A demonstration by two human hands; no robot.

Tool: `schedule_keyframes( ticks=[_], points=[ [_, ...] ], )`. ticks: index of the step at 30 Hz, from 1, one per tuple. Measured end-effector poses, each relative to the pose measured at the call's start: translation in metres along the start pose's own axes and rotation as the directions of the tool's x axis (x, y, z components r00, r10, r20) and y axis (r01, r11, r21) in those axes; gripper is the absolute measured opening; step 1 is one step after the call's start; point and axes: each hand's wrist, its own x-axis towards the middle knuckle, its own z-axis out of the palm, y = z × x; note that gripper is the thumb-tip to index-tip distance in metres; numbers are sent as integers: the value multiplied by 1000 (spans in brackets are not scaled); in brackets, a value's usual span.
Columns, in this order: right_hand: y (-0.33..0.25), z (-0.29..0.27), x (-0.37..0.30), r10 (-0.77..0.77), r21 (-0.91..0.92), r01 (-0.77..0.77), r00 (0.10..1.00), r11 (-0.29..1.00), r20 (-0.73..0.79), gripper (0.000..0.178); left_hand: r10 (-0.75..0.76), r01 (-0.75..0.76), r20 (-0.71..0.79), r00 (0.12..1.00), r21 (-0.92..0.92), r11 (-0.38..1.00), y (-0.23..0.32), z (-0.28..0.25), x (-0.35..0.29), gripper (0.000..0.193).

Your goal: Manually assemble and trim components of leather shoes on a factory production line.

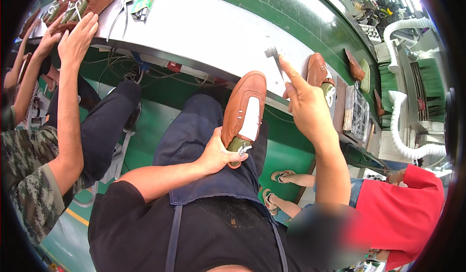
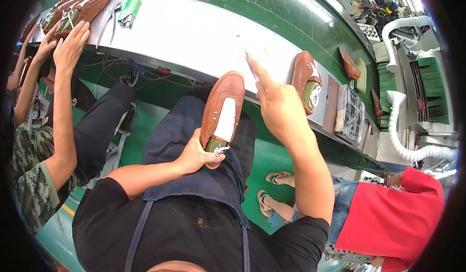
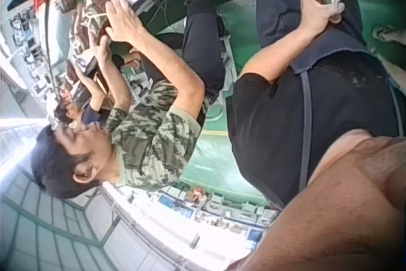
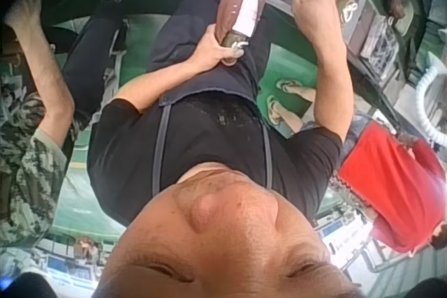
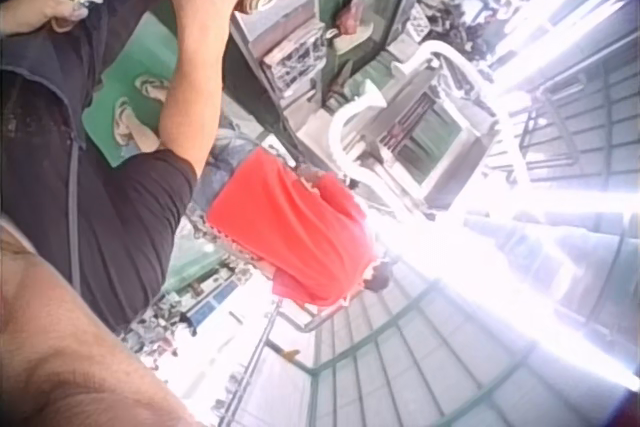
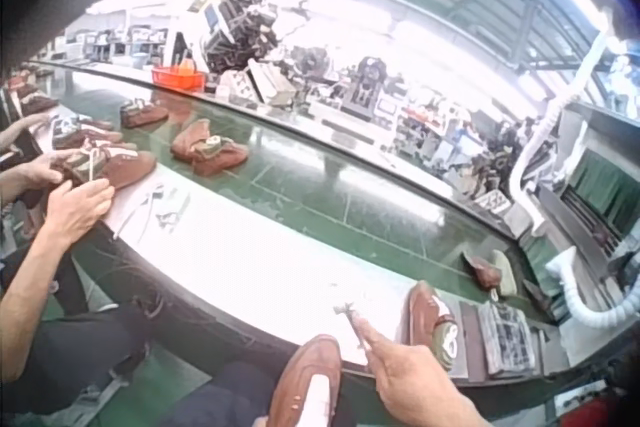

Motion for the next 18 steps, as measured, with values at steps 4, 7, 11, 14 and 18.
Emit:
schedule_keyframes(
  ticks=[4, 7, 11, 14, 18],
  points=[
    [37, 21, 0, 18, -48, -13, 995, 999, 98, 52, 6, -6, 55, 998, 8, 1000, 1, 0, 4, 71],
    [40, 13, -5, 76, -67, -72, 995, 995, 69, 52, 27, -27, 84, 996, -5, 1000, 7, 0, 7, 63],
    [63, -11, -23, 171, 227, -86, 907, 970, -386, 53, 9, -9, 100, 995, 1, 1000, 9, -1, 5, 60],
    [111, -35, -29, 205, 179, -121, 779, 976, -592, 52, 26, -29, 70, 997, 43, 999, 6, -2, 4, 58],
    [199, -49, -26, 399, 44, -439, 765, 897, -505, 52, -7, 1, 65, 998, 83, 997, 22, 6, -2, 62]
  ],
)
